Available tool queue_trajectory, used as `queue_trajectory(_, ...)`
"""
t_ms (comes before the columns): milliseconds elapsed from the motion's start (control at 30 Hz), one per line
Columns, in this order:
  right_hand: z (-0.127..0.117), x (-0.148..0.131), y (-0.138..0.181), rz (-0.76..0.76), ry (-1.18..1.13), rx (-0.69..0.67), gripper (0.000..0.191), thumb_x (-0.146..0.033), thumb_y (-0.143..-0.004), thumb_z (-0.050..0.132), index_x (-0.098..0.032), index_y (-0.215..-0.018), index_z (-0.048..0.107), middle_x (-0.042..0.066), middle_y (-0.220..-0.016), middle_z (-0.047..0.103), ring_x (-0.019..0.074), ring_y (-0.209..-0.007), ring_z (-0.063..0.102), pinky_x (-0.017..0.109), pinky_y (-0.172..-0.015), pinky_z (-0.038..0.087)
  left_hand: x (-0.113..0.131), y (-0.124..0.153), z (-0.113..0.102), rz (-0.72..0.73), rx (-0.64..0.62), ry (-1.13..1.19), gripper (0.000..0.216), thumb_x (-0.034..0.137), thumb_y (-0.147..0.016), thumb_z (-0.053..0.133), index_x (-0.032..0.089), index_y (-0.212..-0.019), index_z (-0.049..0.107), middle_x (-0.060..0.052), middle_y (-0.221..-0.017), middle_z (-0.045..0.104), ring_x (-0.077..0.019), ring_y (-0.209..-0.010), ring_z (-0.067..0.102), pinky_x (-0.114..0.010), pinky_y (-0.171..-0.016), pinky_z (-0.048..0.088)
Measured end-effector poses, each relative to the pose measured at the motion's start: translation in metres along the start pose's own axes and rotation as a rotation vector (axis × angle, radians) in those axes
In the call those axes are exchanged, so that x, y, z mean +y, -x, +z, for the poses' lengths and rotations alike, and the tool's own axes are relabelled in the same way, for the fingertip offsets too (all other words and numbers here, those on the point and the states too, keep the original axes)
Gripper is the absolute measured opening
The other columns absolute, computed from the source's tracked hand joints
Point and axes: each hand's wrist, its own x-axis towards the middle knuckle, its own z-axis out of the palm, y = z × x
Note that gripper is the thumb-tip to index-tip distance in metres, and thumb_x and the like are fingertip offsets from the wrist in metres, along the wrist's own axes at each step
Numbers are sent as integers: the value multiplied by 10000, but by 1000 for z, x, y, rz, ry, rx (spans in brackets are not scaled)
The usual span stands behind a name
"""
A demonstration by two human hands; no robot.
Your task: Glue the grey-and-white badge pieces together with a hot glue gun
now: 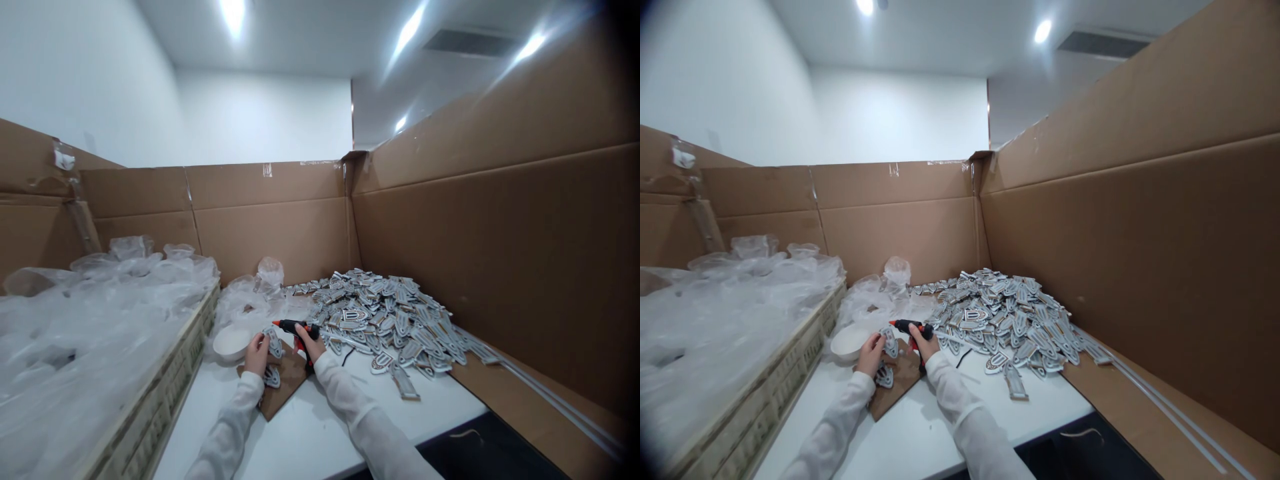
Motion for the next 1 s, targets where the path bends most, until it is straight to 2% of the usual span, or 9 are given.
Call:
queue_trajectory(100, -2, -3, 2, -20, 19, -86, 517, -642, -699, 454, -195, -448, 516, 28, -426, 524, 150, -449, 522, 286, -589, 441, 1, -1, 0, -26, 18, 21, 428, 509, -460, 657, 149, -681, 589, -12, -622, 606, -153, -574, 554, -255, -528, 438)
queue_trajectory(267, -2, -11, 9, 16, 86, -79, 472, -598, -698, 491, -195, -454, 515, 19, -416, 511, 147, -434, 516, 282, -566, 437, -2, -3, 0, -22, 0, 17, 412, 510, -460, 657, 156, -654, 575, 5, -585, 586, -143, -547, 533, -244, -497, 421)
queue_trajectory(633, 1, 11, -3, 26, 82, -53, 500, -631, -689, 488, -183, -467, 518, 29, -439, 531, 124, -379, 481, 258, -462, 405, 0, -1, 1, -25, -12, -12, 390, 506, -479, 620, 163, -659, 572, 15, -587, 575, -140, -558, 541, -247, -522, 436)
queue_trajectory(1000, 3, 4, 1, 80, 52, -39, 463, -593, -680, 524, -186, -462, 506, 8, -436, 497, 116, -354, 452, 254, -406, 372, -7, -4, -1, -4, -19, 25, 359, 475, -489, 658, 160, -639, 573, 16, -560, 587, -137, -540, 548, -234, -486, 443)
